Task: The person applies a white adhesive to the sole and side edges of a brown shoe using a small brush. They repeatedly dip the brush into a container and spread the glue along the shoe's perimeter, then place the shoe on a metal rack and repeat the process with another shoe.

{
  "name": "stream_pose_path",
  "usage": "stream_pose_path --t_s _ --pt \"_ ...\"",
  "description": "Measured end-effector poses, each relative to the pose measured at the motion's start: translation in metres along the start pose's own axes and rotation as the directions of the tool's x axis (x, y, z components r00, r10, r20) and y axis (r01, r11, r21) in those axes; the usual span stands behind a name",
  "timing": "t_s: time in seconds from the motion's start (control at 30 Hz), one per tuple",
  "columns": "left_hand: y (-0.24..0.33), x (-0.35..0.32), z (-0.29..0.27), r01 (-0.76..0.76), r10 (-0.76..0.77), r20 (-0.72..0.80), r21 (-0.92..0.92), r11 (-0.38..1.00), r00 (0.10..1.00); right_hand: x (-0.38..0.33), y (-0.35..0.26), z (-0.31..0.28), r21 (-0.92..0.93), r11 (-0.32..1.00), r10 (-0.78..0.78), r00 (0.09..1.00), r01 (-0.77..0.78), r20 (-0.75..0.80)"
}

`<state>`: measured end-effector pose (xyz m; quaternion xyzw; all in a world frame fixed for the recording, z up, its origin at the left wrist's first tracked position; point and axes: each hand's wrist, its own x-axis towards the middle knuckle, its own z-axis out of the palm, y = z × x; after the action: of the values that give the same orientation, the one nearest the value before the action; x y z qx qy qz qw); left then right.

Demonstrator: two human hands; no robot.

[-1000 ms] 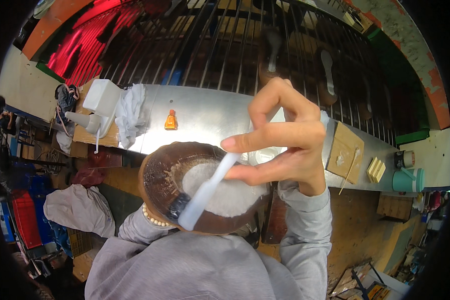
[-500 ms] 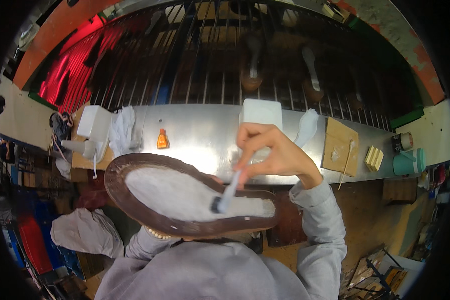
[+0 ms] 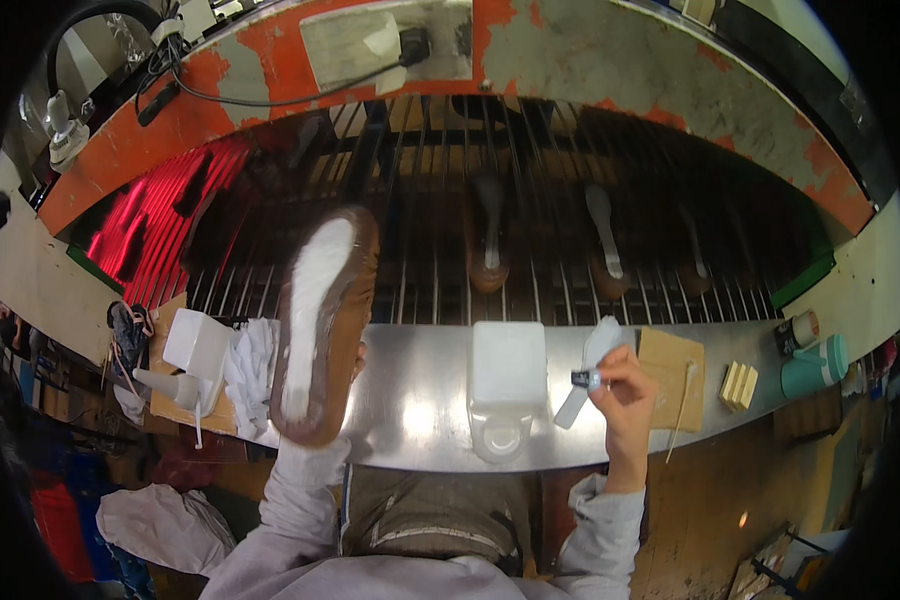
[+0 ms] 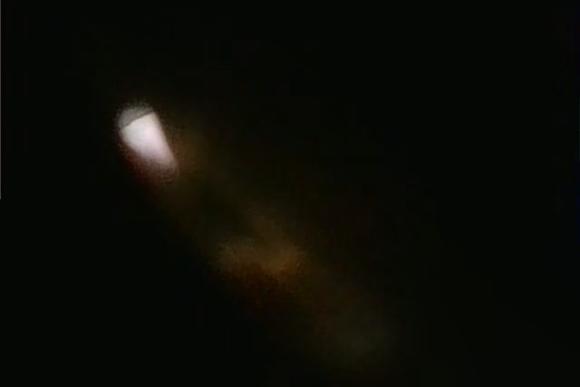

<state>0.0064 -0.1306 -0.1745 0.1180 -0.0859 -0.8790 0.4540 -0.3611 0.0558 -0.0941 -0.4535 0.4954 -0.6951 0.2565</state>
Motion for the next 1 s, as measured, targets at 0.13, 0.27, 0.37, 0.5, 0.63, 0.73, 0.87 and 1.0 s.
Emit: stream_pose_path --t_s 0.13,0.27,0.37,0.5,0.63,0.73,0.87,1.0 --pt "0.039 0.122 -0.055 0.451 -0.377 0.304 -0.223 0.864 0.875 -0.014 -0.003 -0.014 -0.074 0.996 0.044 0.997 -0.049 -0.061" --pt "0.057 0.218 -0.071 0.243 -0.220 0.107 -0.309 0.920 0.970 -0.019 -0.007 -0.024 -0.050 0.995 0.075 0.984 -0.084 -0.159" --pt "0.064 0.246 -0.077 0.037 -0.094 -0.182 -0.297 0.954 0.979 -0.018 -0.005 -0.025 -0.040 0.994 0.090 0.980 -0.099 -0.178" --pt "0.069 0.254 -0.073 -0.225 0.054 -0.490 -0.296 0.929 0.870 -0.013 0.003 -0.024 -0.022 0.995 0.094 0.979 -0.099 -0.180" --pt "0.036 0.245 -0.038 -0.344 0.281 -0.586 0.005 0.939 0.760 -0.010 0.019 -0.026 0.011 0.996 0.093 0.980 -0.093 -0.178" --pt "-0.021 0.247 0.007 -0.451 0.600 -0.507 0.396 0.800 0.619 -0.012 0.034 -0.028 -0.015 0.997 0.072 0.963 -0.079 -0.258" --pt "-0.093 0.261 0.052 -0.252 0.476 0.100 0.929 0.269 0.874 -0.020 0.046 -0.036 -0.063 0.971 0.189 0.905 -0.229 -0.381" --pt "-0.160 0.283 0.060 0.248 0.160 -0.196 0.859 -0.447 0.967 -0.031 0.048 -0.044 -0.028 0.978 0.176 0.898 -0.205 -0.404"
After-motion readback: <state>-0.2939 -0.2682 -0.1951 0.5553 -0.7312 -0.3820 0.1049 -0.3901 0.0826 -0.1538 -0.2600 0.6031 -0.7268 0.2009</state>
